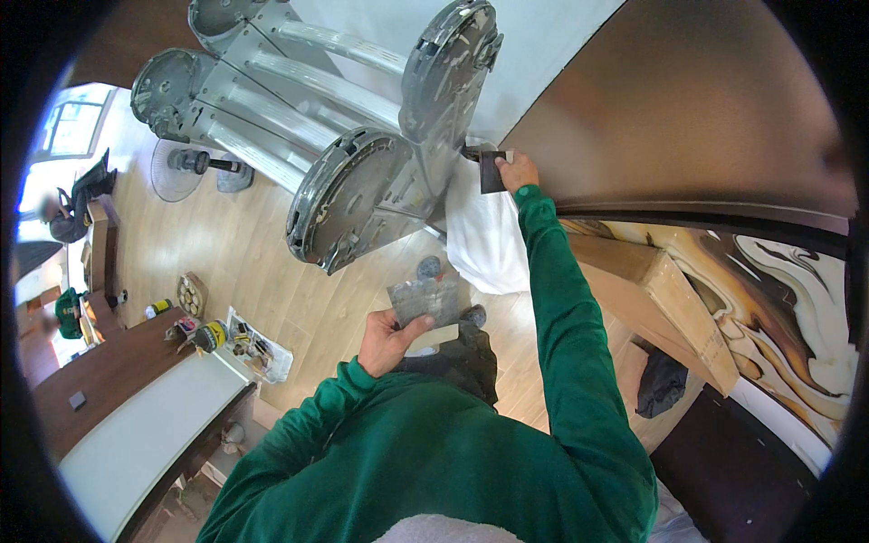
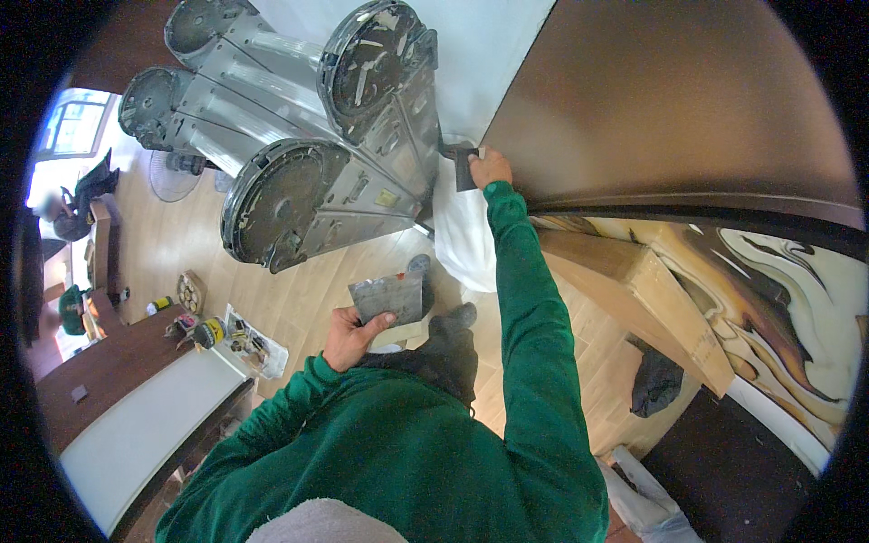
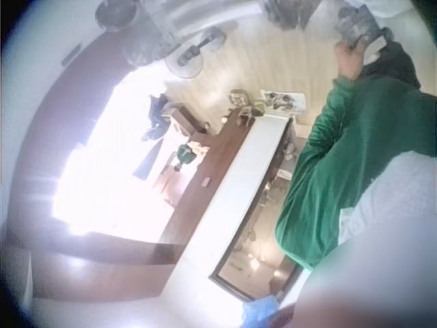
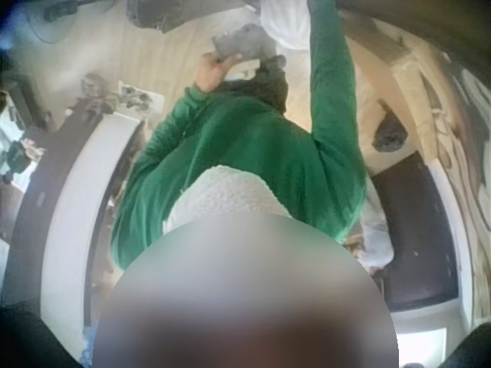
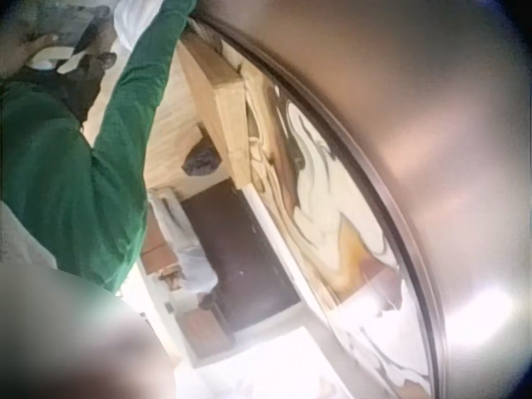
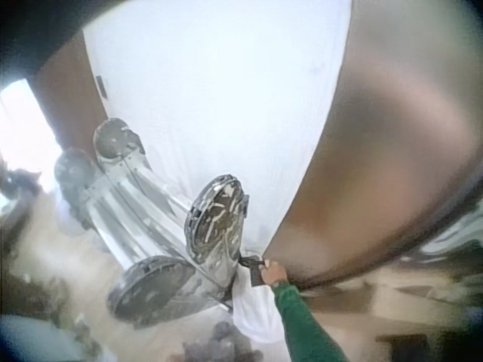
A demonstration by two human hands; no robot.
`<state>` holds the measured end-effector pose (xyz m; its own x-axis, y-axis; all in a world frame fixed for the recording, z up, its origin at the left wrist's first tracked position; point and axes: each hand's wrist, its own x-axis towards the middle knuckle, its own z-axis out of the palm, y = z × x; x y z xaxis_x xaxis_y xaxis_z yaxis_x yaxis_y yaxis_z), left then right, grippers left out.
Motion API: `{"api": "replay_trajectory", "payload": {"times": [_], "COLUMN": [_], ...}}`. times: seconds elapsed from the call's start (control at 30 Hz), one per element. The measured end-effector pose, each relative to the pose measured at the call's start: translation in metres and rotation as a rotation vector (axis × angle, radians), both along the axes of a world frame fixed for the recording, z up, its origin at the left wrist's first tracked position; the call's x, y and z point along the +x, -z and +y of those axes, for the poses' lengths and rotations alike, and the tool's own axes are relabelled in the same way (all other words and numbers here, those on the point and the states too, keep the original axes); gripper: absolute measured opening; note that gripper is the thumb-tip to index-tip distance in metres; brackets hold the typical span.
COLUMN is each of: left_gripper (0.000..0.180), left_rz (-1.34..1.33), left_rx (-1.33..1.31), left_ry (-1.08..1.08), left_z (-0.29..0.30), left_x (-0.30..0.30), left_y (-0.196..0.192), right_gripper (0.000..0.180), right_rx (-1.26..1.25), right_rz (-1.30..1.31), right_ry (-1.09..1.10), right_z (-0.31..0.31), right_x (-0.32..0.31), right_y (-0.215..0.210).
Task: The person applies masking tape to a dark surface using a scraper tool, then moves through the room handling a roll of tape and a white plastic bag. The person places items into the bag and walks between the bathroom and living area.
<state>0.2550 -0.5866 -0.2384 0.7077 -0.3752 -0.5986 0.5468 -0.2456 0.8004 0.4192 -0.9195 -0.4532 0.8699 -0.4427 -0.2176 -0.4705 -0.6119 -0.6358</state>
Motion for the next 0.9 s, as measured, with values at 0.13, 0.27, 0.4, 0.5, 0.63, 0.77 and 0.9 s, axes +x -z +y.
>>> {"api": "replay_trajectory", "payload": {"times": [0.13, 0.27, 0.4, 0.5, 0.63, 0.77, 0.9], "left_gripper": [0.021, 0.021, 0.021, 0.021, 0.021, 0.019, 0.020], "left_rz": [-0.030, 0.009, 0.041, 0.037, 0.033, -0.024, 0.008], "left_rx": [-0.031, -0.044, -0.062, -0.059, -0.066, -0.078, -0.059], "left_ry": [-0.061, -0.118, -0.099, -0.081, -0.064, -0.067, -0.077], "left_z": [0.006, 0.009, 0.007, 0.005, 0.002, 0.004, 0.009], "left_x": [-0.003, -0.003, 0.001, 0.005, 0.008, 0.011, 0.013], "left_y": [0.002, 0.004, 0.007, 0.008, 0.009, 0.011, 0.010], "right_gripper": [0.056, 0.048, 0.039, 0.034, 0.026, 0.025, 0.039], "right_rx": [0.397, 0.226, 0.013, -0.054, -0.239, -0.324, -0.098], "right_rz": [0.154, 0.153, 0.130, 0.117, 0.094, 0.113, 0.026], "right_ry": [0.320, 0.184, 0.065, -0.062, -0.288, -0.182, 0.023], "right_z": [-0.003, -0.008, 0.007, 0.020, 0.034, 0.032, 0.009], "right_x": [-0.007, -0.038, -0.064, -0.059, -0.041, -0.020, -0.009], "right_y": [0.034, 0.055, 0.032, 0.006, -0.020, -0.036, -0.015]}}
